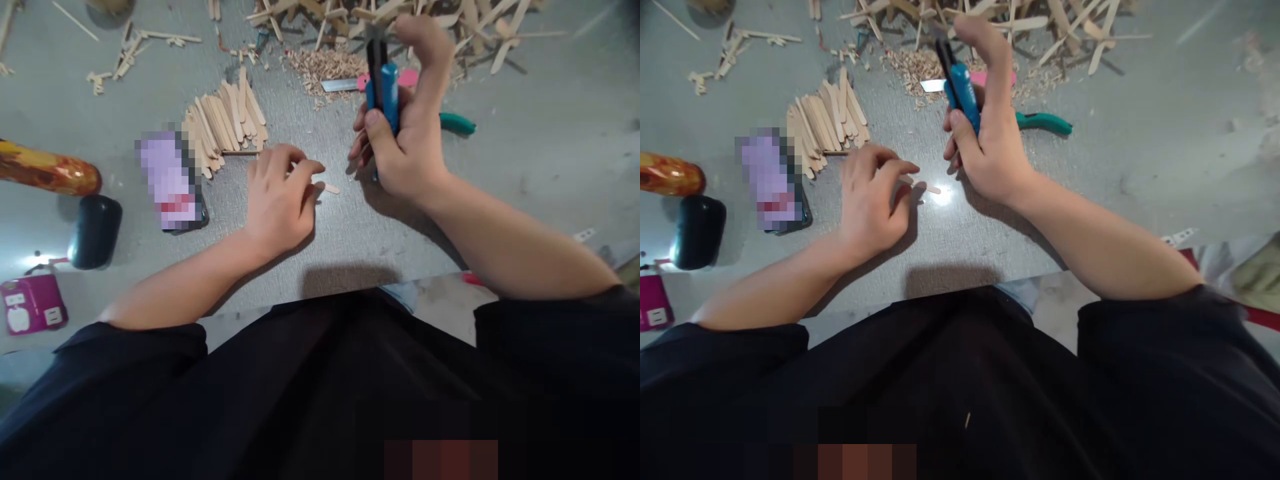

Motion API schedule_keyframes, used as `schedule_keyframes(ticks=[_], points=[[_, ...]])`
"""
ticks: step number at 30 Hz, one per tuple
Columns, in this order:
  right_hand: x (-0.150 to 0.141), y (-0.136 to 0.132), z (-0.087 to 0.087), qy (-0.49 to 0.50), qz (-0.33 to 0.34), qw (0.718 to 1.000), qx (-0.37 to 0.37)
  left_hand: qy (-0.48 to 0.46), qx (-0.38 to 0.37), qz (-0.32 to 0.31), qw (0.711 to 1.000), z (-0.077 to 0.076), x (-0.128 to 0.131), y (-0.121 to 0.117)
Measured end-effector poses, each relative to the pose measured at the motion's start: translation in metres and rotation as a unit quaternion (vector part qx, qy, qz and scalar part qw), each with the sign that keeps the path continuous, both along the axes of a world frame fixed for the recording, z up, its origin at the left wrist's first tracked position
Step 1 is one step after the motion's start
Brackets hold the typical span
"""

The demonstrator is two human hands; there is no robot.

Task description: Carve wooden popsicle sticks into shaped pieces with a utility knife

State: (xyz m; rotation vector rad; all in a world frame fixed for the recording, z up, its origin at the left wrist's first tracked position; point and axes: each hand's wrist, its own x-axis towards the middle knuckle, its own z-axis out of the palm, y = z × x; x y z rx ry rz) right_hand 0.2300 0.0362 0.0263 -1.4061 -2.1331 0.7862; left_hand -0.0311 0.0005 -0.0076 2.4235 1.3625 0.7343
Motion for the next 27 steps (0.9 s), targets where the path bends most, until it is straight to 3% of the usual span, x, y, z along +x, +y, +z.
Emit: schedule_keyframes(ticks=[3, 5, 6, 8, 10, 12, 14, 18, 21, 23, 27], points=[[-0.005, 0.007, -0.009, 0.200, -0.055, 0.975, 0.080, 0.141, -0.047, -0.002, 0.989, 0.021, 0.008, -0.022], [-0.006, 0.017, -0.013, 0.325, -0.033, 0.930, 0.167, 0.195, -0.077, -0.024, 0.978, 0.031, 0.013, -0.035], [-0.005, 0.023, -0.013, 0.387, -0.027, 0.905, 0.175, 0.209, -0.082, -0.031, 0.974, 0.034, 0.014, -0.039], [0.001, 0.036, -0.009, 0.423, 0.049, 0.903, 0.054, 0.216, -0.086, -0.049, 0.971, 0.033, 0.013, -0.041], [0.007, 0.044, -0.004, 0.420, 0.137, 0.895, -0.067, 0.206, -0.080, -0.071, 0.973, 0.027, 0.007, -0.038], [0.010, 0.045, -0.001, 0.405, 0.181, 0.891, -0.093, 0.187, -0.076, -0.095, 0.975, 0.019, 0.000, -0.034], [0.008, 0.037, -0.002, 0.364, 0.153, 0.919, 0.012, 0.172, -0.080, -0.115, 0.975, 0.012, -0.008, -0.030], [-0.001, 0.006, -0.015, 0.303, 0.137, 0.938, 0.096, 0.174, -0.077, -0.160, 0.969, 0.003, -0.018, -0.027], [-0.002, -0.010, -0.029, 0.272, 0.155, 0.946, 0.088, 0.162, -0.072, -0.172, 0.969, 0.003, -0.023, -0.026], [0.000, -0.014, -0.035, 0.227, 0.167, 0.951, 0.130, 0.146, -0.070, -0.174, 0.971, 0.003, -0.025, -0.026], [0.001, -0.014, -0.033, 0.196, 0.199, 0.949, 0.148, 0.117, -0.071, -0.183, 0.974, 0.002, -0.027, -0.026]])
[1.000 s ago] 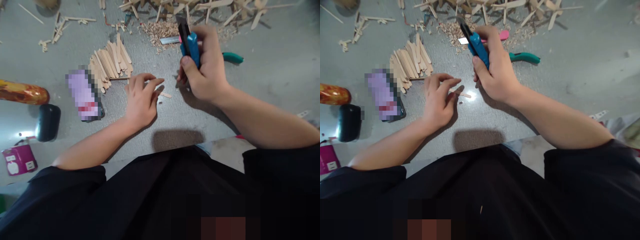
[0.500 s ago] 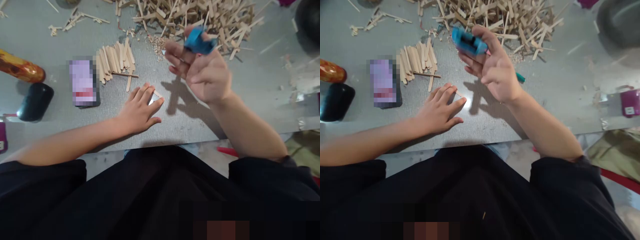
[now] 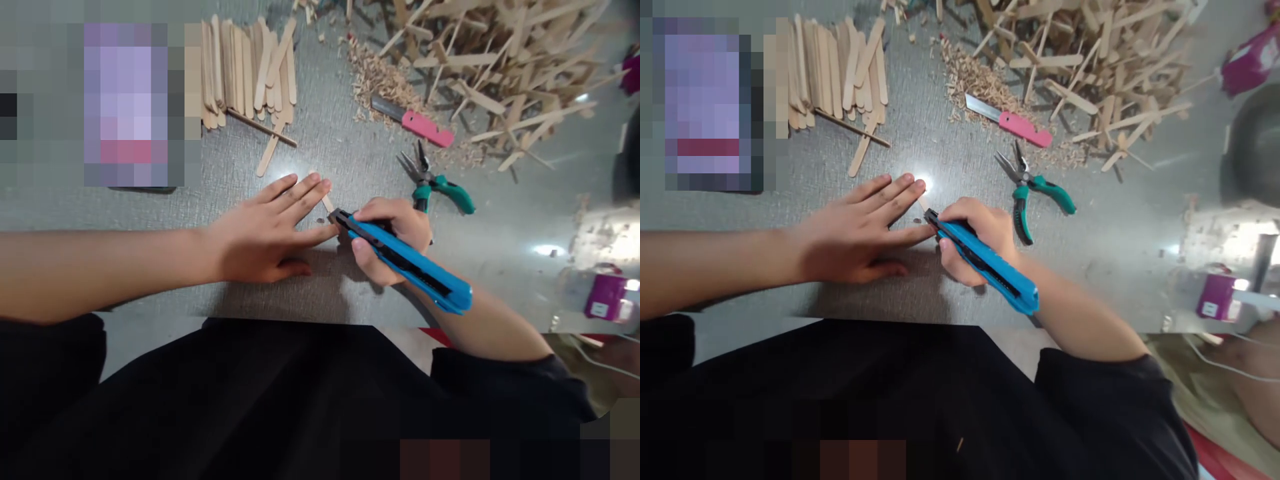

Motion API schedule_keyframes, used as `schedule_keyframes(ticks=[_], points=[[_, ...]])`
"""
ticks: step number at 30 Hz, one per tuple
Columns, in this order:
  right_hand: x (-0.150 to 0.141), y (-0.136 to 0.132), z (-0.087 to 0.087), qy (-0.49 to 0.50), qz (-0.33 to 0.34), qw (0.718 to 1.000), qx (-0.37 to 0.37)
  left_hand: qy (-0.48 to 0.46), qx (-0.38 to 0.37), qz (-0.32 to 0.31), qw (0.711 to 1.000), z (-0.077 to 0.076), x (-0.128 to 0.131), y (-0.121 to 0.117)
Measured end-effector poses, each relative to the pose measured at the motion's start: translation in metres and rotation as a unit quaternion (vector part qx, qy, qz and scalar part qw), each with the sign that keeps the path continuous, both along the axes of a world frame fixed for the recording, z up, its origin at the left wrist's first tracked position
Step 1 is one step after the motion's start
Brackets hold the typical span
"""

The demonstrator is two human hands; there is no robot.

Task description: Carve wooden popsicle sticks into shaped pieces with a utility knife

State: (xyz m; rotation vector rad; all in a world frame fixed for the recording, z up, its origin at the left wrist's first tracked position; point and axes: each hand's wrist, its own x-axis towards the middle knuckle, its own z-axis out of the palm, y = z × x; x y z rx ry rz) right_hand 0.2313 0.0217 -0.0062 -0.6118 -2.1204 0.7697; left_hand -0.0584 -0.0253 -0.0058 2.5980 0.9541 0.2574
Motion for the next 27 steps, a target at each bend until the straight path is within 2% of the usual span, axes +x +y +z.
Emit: schedule_keyframes(ticks=[6, 9, 15, 21, 27], points=[[-0.0083, -0.0021, 0.0114, -0.008, -0.057, 0.996, 0.061, -0.007, 0.003, 0.004, 1.000, 0.0013, 0.0021, -0.0012], [-0.0094, -0.0026, 0.0117, -0.024, -0.067, 0.996, 0.060, 0.004, 0.001, 0.010, 1.000, 0.0035, 0.0045, -0.0025], [-0.0097, -0.0011, 0.0074, 0.005, -0.053, 0.997, 0.050, 0.009, 0.004, 0.020, 1.000, 0.0042, 0.0064, -0.0039], [-0.0085, -0.0021, 0.0104, -0.021, -0.053, 0.997, 0.044, 0.007, 0.001, 0.015, 1.000, 0.0049, 0.0066, -0.0030], [-0.0078, -0.0040, 0.0095, -0.034, -0.059, 0.997, 0.035, 0.024, -0.027, 0.016, 0.999, 0.0067, 0.0069, -0.0018]])
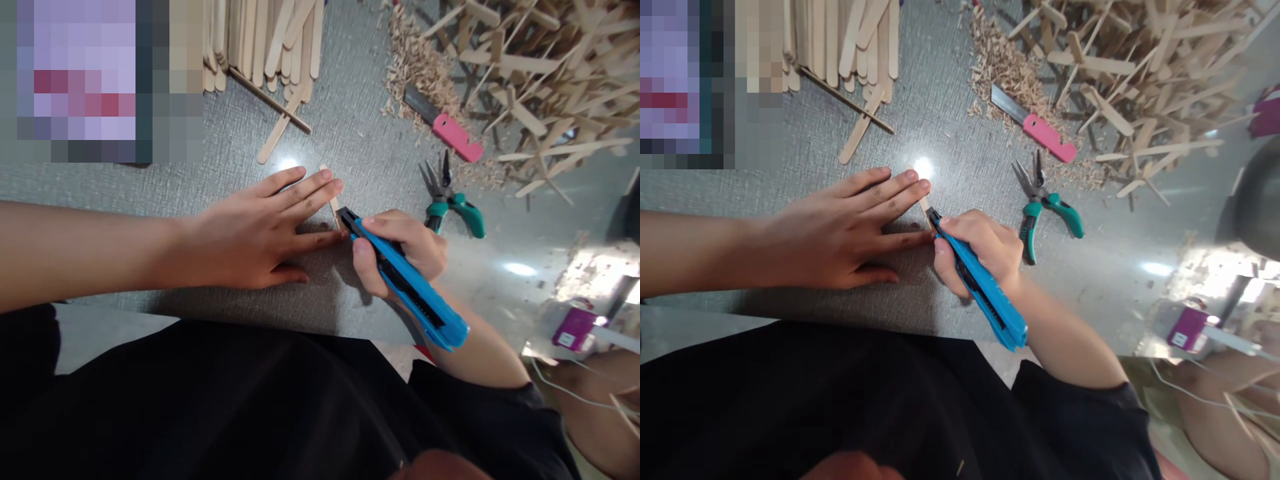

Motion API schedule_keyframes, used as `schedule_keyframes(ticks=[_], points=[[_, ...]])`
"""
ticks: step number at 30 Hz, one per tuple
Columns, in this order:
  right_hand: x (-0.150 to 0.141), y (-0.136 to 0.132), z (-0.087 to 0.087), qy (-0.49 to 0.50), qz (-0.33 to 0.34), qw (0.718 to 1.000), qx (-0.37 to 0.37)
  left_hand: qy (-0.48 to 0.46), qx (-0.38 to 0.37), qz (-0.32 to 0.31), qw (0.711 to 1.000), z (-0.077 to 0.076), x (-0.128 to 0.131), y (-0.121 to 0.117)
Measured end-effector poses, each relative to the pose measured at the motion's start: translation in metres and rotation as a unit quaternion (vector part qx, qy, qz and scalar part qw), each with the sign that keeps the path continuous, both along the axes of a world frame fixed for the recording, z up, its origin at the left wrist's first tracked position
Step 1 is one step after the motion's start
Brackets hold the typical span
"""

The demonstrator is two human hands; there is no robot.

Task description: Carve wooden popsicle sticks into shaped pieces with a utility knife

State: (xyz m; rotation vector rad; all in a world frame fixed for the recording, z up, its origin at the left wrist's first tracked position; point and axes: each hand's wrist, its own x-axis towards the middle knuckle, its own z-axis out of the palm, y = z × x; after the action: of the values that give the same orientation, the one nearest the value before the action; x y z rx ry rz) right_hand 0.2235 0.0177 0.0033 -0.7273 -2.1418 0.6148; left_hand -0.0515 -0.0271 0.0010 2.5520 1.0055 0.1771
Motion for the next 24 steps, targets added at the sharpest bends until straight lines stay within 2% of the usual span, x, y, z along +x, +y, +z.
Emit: schedule_keyframes(ticks=[7, 14, 17, 21, 24], points=[[-0.0023, -0.0013, 0.0014, -0.012, -0.008, 1.000, 0.014, -0.005, 0.015, -0.009, 1.000, 0.0004, -0.0023, -0.0015], [-0.0027, 0.0026, -0.0015, 0.002, 0.016, 0.999, 0.033, -0.004, 0.029, -0.019, 0.999, 0.0028, -0.0024, -0.0004], [-0.0038, 0.0046, -0.0025, 0.006, 0.022, 0.997, 0.067, -0.012, 0.014, -0.014, 1.000, 0.0038, -0.0021, -0.0002], [-0.0053, 0.0056, -0.0004, -0.020, 0.032, 0.997, 0.073, -0.053, -0.025, 0.004, 0.998, 0.0028, -0.0016, -0.0001], [-0.0061, 0.0054, 0.0015, -0.033, 0.045, 0.995, 0.088, -0.048, -0.023, 0.004, 0.999, 0.0014, -0.0015, 0.0002]])
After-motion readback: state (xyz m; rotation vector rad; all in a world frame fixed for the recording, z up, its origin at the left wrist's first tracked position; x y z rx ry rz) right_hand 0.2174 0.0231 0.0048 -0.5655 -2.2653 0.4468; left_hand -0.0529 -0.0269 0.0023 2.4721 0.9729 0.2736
